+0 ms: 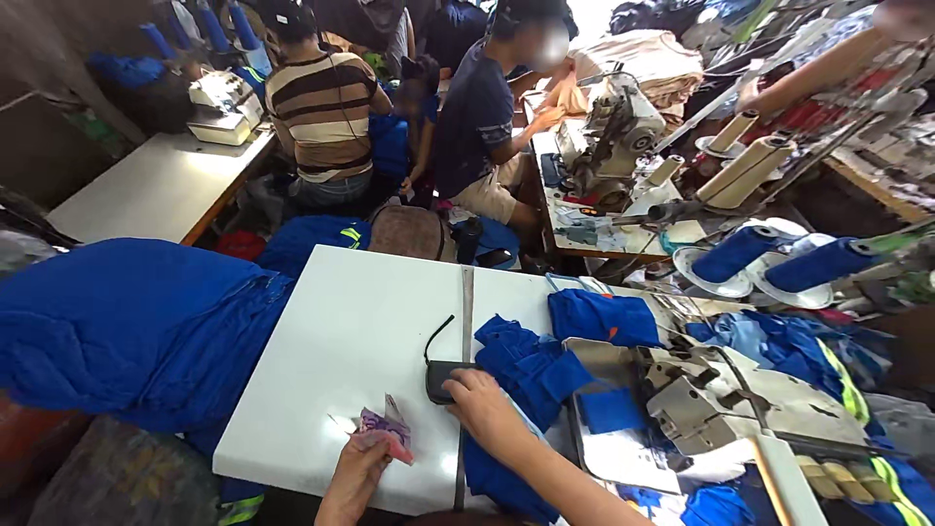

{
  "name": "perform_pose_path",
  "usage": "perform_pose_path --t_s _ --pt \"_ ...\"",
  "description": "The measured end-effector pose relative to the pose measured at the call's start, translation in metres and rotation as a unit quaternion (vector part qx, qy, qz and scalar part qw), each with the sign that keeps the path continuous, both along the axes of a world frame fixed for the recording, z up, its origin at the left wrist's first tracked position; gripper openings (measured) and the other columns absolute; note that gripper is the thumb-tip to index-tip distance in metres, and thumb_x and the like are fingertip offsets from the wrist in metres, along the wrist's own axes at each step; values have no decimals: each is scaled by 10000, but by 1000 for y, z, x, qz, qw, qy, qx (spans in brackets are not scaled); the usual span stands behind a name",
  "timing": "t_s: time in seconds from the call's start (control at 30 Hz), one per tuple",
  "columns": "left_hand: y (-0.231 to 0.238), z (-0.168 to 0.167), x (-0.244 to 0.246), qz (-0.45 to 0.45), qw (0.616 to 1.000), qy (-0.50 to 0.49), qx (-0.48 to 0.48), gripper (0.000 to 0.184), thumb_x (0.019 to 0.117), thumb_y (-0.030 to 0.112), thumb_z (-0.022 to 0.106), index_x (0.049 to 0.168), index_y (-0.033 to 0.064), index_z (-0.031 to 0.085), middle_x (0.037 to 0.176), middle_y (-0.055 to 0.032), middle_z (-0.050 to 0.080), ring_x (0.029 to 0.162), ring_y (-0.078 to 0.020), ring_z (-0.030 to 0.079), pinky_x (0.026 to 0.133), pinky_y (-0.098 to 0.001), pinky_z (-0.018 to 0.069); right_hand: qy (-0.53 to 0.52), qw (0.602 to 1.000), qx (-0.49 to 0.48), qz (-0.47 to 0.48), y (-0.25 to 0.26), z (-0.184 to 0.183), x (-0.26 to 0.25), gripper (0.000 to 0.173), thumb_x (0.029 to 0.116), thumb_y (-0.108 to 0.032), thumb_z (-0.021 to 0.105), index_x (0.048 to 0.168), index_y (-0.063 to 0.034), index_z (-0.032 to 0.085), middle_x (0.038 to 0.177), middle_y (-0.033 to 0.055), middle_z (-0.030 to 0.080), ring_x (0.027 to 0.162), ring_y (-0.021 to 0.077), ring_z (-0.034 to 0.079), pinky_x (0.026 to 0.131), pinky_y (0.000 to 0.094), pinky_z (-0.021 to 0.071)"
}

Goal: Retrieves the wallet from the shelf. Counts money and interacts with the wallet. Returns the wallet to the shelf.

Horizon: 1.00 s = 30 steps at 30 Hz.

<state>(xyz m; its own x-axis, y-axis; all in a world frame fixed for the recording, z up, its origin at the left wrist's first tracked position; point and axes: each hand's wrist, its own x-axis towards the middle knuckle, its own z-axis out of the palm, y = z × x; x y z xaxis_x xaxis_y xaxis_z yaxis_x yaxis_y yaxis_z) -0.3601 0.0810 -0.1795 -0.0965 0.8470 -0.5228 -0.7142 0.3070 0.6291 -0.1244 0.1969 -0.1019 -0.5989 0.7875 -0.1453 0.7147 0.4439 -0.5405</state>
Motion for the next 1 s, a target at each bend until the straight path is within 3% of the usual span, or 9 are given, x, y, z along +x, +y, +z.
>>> perform_pose_path --t_s 0.17,0.3,0.37,0.47,0.57,0.63,0.7,0.83,1.0 --pt "11 6 18 -76 995 59 -16 338 846 -125 668 1155 -39 560 949 -124 739 812 -200 732 744 -363 626 153 924 -350 -31 -15 19 -18 598 1008 -397 633 1439 -1 510 1281 206 656 1103 282 681 994 461 534" --pt "15 18 29 -149 981 128 0 230 815 -93 728 1030 -23 685 876 -87 754 721 -141 704 666 -310 599 151 918 -348 -115 -16 8 -11 385 966 -161 692 1304 -6 592 1147 162 694 957 247 711 841 439 596" --pt "14 20 28 -148 981 127 8 271 816 -92 730 1072 -35 660 899 -101 753 740 -155 711 672 -322 604 159 910 -343 -171 -15 1 0 328 941 -98 695 1245 -3 617 1086 140 706 911 222 713 807 420 601" --pt "13 24 23 -134 979 151 -13 527 845 -114 690 1314 -42 463 994 -125 744 819 -184 734 700 -340 616 244 856 -372 -263 -17 -4 14 321 920 -26 702 1224 25 615 1011 116 716 865 175 702 785 366 591" --pt "12 24 15 -123 973 187 -47 821 885 -106 655 1553 37 200 1016 -178 721 799 -221 730 692 -375 613 380 746 -450 -312 -20 -6 26 267 968 29 602 1233 12 577 1020 96 714 873 173 707 791 365 600" --pt "12 25 11 -112 967 220 -56 978 890 -114 637 1616 125 25 955 -183 706 725 -228 717 633 -381 604 443 678 -493 -319 -22 -2 31 271 993 50 534 1259 3 543 1067 110 707 912 203 712 830 398 601" --pt "15 32 9 -106 959 258 -58 1077 867 -127 640 1626 174 -63 962 -191 701 678 -228 697 565 -369 577 463 649 -509 -324 -23 2 33 283 1007 58 487 1280 -5 525 1081 113 700 919 211 710 838 405 597" --pt "20 55 17 -79 955 284 -34 1083 849 -123 657 1638 183 -18 973 -180 712 647 -224 692 498 -338 556 482 620 -524 -330 -26 0 36 306 1018 54 470 1312 -27 495 1109 124 694 940 235 714 850 428 599" --pt "24 66 34 -47 955 294 -14 879 880 -112 648 1600 50 172 968 -175 712 756 -219 723 676 -362 619 498 600 -545 -308 -31 -1 36 432 993 83 471 1406 -36 433 1197 152 669 1026 273 702 905 474 586"
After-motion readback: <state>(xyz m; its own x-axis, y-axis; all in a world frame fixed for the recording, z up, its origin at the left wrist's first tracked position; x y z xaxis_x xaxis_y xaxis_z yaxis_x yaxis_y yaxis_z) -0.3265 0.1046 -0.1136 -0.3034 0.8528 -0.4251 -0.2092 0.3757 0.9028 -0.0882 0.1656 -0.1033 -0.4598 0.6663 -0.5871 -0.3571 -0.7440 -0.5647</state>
